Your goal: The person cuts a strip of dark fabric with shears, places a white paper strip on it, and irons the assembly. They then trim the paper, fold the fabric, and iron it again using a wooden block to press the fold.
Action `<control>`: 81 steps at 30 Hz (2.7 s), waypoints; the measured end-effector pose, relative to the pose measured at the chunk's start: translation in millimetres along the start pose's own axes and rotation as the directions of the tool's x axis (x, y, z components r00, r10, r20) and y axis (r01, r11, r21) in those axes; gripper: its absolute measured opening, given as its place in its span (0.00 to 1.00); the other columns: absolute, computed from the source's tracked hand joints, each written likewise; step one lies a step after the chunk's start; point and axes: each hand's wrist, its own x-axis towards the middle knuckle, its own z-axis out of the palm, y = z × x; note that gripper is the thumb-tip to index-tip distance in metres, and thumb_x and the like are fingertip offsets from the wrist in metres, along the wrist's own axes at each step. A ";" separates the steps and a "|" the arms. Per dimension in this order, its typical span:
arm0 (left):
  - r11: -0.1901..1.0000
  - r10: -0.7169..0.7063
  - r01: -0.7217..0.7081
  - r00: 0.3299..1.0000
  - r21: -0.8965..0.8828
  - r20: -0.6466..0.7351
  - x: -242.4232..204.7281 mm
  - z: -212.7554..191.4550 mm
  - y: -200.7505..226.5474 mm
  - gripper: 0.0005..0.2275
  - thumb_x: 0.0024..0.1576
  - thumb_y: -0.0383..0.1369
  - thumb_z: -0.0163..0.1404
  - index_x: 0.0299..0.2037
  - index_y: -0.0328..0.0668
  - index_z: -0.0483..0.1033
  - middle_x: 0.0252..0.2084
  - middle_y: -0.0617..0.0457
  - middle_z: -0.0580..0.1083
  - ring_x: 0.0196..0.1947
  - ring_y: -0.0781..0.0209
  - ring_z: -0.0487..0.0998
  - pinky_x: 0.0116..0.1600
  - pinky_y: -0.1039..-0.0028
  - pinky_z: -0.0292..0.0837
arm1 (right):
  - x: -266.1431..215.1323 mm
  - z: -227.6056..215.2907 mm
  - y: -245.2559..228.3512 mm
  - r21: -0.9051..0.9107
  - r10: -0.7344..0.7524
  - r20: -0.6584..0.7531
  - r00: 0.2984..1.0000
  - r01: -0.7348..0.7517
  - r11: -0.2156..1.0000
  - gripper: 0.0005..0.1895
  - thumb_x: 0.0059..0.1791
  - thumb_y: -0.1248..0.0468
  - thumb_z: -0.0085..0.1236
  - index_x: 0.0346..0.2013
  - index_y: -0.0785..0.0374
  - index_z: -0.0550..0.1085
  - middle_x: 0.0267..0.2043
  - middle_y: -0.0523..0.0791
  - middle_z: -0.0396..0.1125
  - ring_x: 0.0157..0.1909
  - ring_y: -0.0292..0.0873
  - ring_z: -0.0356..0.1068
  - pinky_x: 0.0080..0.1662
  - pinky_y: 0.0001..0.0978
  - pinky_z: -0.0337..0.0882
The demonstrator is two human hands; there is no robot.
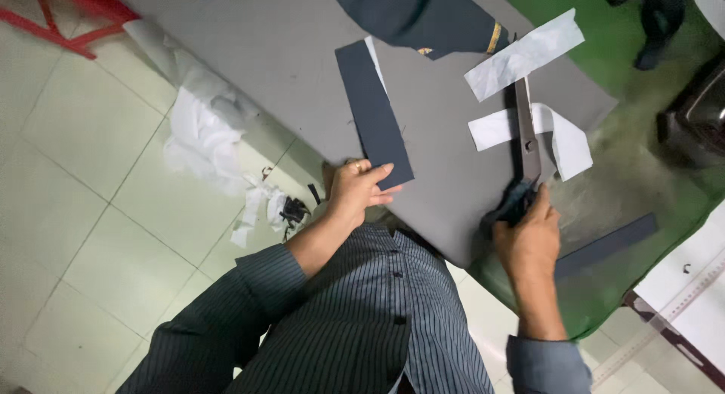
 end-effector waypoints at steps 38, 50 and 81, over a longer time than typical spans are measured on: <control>0.997 -0.020 0.014 0.997 0.075 0.070 -36.7 19.5 20.7 0.18 0.52 0.36 0.60 0.29 0.46 0.57 0.36 0.29 0.81 0.33 0.46 0.86 0.24 0.77 0.75 | -110.2 -7.0 -15.8 0.275 -0.222 0.791 0.570 -0.008 0.961 0.11 0.51 0.53 0.48 0.36 0.54 0.60 0.25 0.45 0.62 0.31 0.43 0.59 0.38 0.38 0.61; 0.990 -0.120 0.113 0.990 0.090 0.080 -53.2 22.3 42.8 0.21 0.53 0.35 0.60 0.28 0.49 0.51 0.40 0.24 0.80 0.36 0.47 0.86 0.21 0.80 0.68 | -86.5 -25.4 -43.4 0.224 -0.177 0.824 0.538 -0.023 0.974 0.08 0.47 0.55 0.46 0.35 0.52 0.61 0.26 0.43 0.60 0.29 0.41 0.59 0.33 0.39 0.60; 0.995 -0.073 0.037 0.909 0.095 0.410 -27.8 -12.7 32.3 0.13 0.51 0.36 0.65 0.25 0.43 0.72 0.27 0.37 0.80 0.30 0.51 0.85 0.35 0.75 0.80 | -38.0 8.1 -77.8 0.512 -0.490 0.616 0.617 0.159 0.844 0.16 0.48 0.54 0.54 0.45 0.59 0.68 0.13 0.51 0.70 0.21 0.56 0.76 0.27 0.50 0.74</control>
